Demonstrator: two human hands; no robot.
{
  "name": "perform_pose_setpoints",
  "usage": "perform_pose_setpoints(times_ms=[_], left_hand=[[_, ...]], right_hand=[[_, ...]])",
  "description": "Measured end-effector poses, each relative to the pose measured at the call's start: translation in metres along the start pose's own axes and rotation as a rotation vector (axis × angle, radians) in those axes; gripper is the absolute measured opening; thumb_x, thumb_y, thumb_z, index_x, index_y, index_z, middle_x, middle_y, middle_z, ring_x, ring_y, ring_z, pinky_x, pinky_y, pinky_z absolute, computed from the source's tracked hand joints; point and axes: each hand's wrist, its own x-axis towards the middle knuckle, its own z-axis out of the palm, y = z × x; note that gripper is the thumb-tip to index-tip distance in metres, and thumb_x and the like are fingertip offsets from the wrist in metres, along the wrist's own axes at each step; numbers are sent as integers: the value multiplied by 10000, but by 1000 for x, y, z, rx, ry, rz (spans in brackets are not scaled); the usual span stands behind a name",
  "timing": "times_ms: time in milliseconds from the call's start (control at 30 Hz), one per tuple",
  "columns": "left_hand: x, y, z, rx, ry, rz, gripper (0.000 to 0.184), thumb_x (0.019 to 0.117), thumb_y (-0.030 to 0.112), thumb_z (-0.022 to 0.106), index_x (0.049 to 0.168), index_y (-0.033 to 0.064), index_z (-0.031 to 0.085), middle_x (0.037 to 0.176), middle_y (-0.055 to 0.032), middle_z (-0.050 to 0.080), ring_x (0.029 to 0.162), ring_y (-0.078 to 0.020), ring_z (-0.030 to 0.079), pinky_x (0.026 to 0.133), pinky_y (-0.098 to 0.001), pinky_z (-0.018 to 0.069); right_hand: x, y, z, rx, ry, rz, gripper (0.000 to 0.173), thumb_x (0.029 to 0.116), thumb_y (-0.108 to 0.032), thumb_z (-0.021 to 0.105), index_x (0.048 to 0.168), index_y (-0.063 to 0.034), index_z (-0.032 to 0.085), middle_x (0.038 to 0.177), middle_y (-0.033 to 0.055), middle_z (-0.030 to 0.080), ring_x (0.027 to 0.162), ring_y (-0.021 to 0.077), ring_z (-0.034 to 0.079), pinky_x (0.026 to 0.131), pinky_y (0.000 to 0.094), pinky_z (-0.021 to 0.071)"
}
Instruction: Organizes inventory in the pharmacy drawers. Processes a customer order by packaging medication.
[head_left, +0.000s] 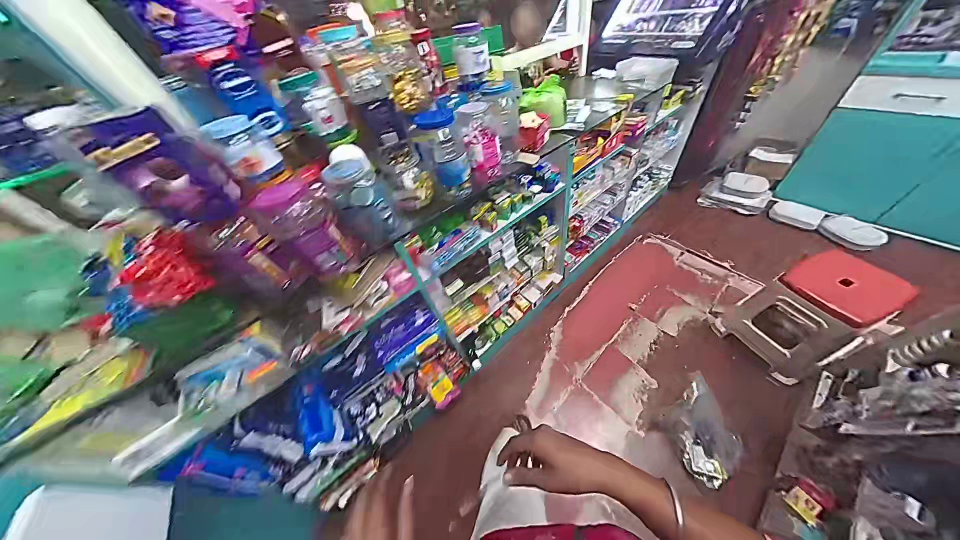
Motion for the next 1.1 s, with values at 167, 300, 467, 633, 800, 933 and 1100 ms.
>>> perform_pose_setpoints(times_ms=[167, 300, 467, 633, 800, 933, 1100], left_hand=[[246, 142, 127, -180, -207, 428, 377, 993, 273, 636, 1240, -4, 704, 1262, -206, 687, 1136, -400, 680, 952, -606, 534], [396, 294, 191, -272, -567, 632, 391, 1029, 296, 574, 1317, 49, 669, 1385, -155, 627, 1276, -315, 609, 1079, -514, 471], [523, 462, 289, -444, -555, 790, 384, 1033, 296, 560, 1312, 59, 678, 1411, -148, 610, 1300, -301, 587, 1103, -514, 438], [618, 589, 391, -674, -543, 661, 336, 1020, 243, 582, 1238, 17, 703, 1320, -171, 656, 1139, -254, 671, 987, -397, 538], [704, 691, 433, -858, -559, 509, 287, 1008, 190, 602, 1195, 4, 715, 1277, -157, 673, 1059, -174, 695, 909, -307, 576], [769, 754, 462, -1007, -401, 459, 278, 997, 157, 604, 1183, -18, 712, 1243, -125, 703, 1034, -118, 711, 880, -282, 598], [846, 846, 516, -1097, -285, 426, 273, 996, 134, 585, 1162, -45, 708, 1222, -126, 709, 1052, -114, 697, 915, -286, 579]], right_hand=[[9, 69, -167, 31, 388, 290, 389, 1057, -267, 548, 1294, 27, 641, 1129, 214, 707, 970, 308, 703, 904, 466, 551], [-32, 110, -274, 142, 769, 425, 350, 1029, -201, 598, 1291, 25, 650, 1126, 205, 724, 973, 301, 725, 880, 465, 578], [-108, 195, -413, 258, 1301, 565, 345, 1038, -133, 509, 1250, 121, 606, 1050, 197, 722, 882, 190, 719, 822, 364, 592], [-147, 288, -619, 249, 1553, 570, 359, 1060, -192, 480, 1211, 113, 596, 968, 112, 721, 784, 67, 691, 735, 257, 578], [-111, 342, -841, 41, 1337, 396, 349, 1021, -231, 536, 1146, 67, 668, 959, 87, 740, 810, 76, 704, 747, 251, 585], [-73, 383, -1000, -187, 1199, 144, 335, 1006, -274, 569, 1102, 10, 719, 932, 41, 747, 795, 16, 693, 746, 203, 583], [-48, 428, -1190, -477, 1243, -49, 371, 1021, -291, 548, 1042, 26, 741, 976, 105, 742, 867, 47, 685, 808, 222, 567]])
